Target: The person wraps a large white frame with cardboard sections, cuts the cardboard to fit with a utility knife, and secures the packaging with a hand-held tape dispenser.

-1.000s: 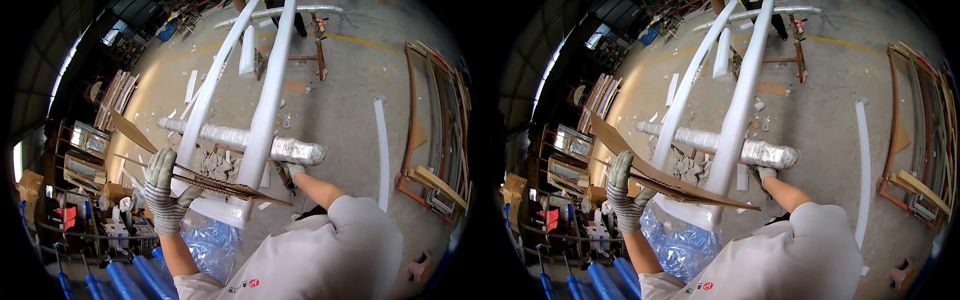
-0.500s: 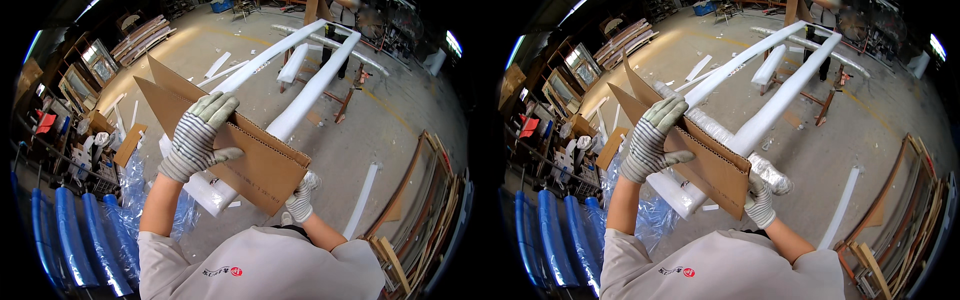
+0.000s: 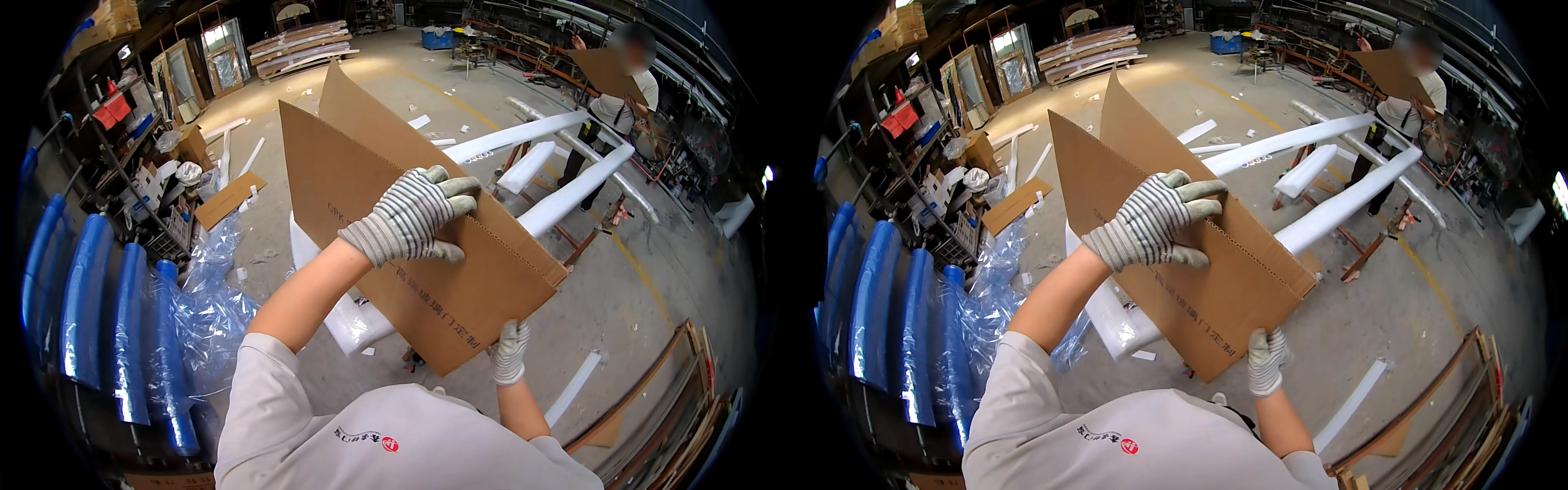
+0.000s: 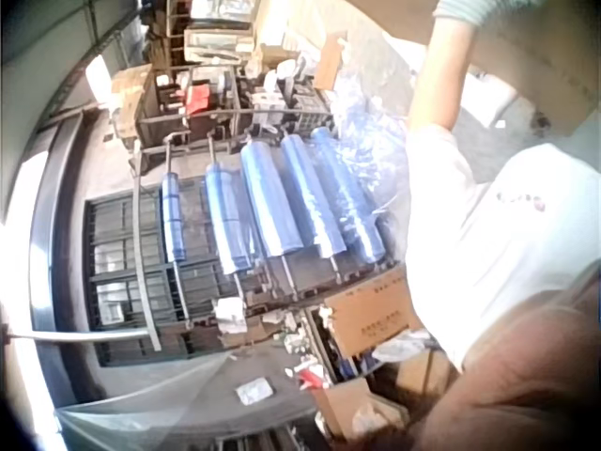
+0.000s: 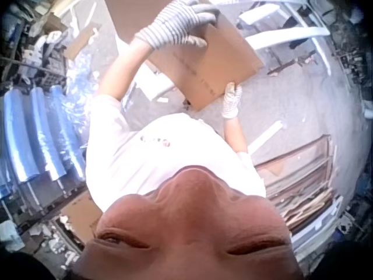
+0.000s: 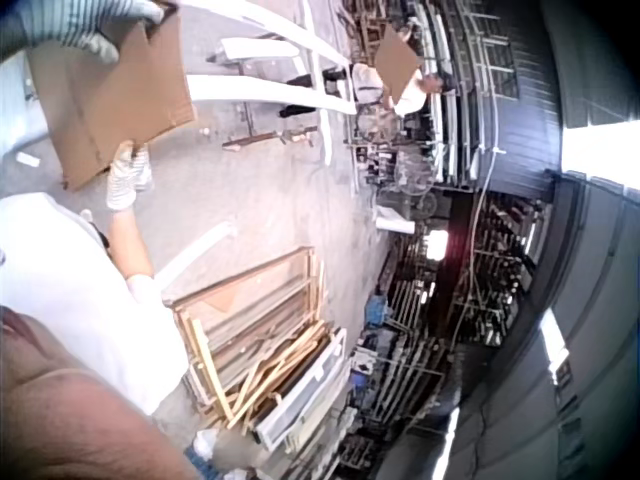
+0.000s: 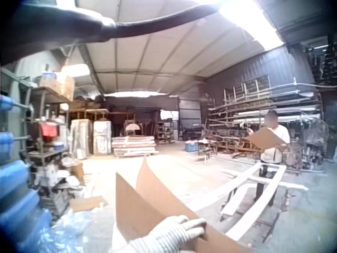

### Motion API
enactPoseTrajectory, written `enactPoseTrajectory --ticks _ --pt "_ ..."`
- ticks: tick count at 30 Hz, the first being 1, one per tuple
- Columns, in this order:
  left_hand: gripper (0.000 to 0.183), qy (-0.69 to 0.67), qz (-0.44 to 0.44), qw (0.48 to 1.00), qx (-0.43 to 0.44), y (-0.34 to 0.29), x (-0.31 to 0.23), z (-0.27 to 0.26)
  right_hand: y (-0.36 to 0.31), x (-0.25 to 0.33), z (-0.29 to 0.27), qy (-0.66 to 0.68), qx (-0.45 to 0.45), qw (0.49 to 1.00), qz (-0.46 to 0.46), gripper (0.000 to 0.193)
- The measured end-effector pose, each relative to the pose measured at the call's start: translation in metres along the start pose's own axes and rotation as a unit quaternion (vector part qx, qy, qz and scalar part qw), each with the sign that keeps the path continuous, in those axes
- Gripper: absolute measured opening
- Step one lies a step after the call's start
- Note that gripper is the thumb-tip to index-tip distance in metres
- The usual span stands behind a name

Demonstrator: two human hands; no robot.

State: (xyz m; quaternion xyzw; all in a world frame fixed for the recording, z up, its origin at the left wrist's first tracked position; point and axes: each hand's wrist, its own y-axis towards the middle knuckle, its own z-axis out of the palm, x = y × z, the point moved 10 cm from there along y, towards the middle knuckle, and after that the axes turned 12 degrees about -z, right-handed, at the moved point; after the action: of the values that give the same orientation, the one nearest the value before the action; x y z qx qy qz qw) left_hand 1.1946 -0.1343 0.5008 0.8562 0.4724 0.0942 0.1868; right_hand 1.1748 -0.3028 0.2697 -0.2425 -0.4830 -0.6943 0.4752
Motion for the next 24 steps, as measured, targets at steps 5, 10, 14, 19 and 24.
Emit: enactPoseTrajectory --ticks 5,10,14,19,24 --pt "0.051 0.008 0.003 0.999 0.043 -0.003 0.001 0.013 0.030 0.005 0.016 -0.022 0.101 0.993 0.052 0.031" --pt "0.053 -0.006 0.006 0.999 0.040 0.007 -0.003 0.018 0.078 -0.028 -0.031 0.007 0.000 0.998 -0.070 0.032" --pt "0.053 -0.005 -0.028 1.000 -0.012 -0.008 0.025 0.003 0.071 -0.007 -0.123 0.007 -0.206 0.978 0.046 0.039" --pt "0.052 -0.036 -0.024 0.998 -0.045 -0.034 0.022 -0.016 0.008 0.005 -0.245 -0.051 -0.315 0.944 0.085 0.048" --pt "0.054 -0.026 -0.039 0.999 -0.019 -0.029 0.019 -0.016 -0.067 0.009 -0.353 0.005 -0.368 0.918 0.148 0.054"
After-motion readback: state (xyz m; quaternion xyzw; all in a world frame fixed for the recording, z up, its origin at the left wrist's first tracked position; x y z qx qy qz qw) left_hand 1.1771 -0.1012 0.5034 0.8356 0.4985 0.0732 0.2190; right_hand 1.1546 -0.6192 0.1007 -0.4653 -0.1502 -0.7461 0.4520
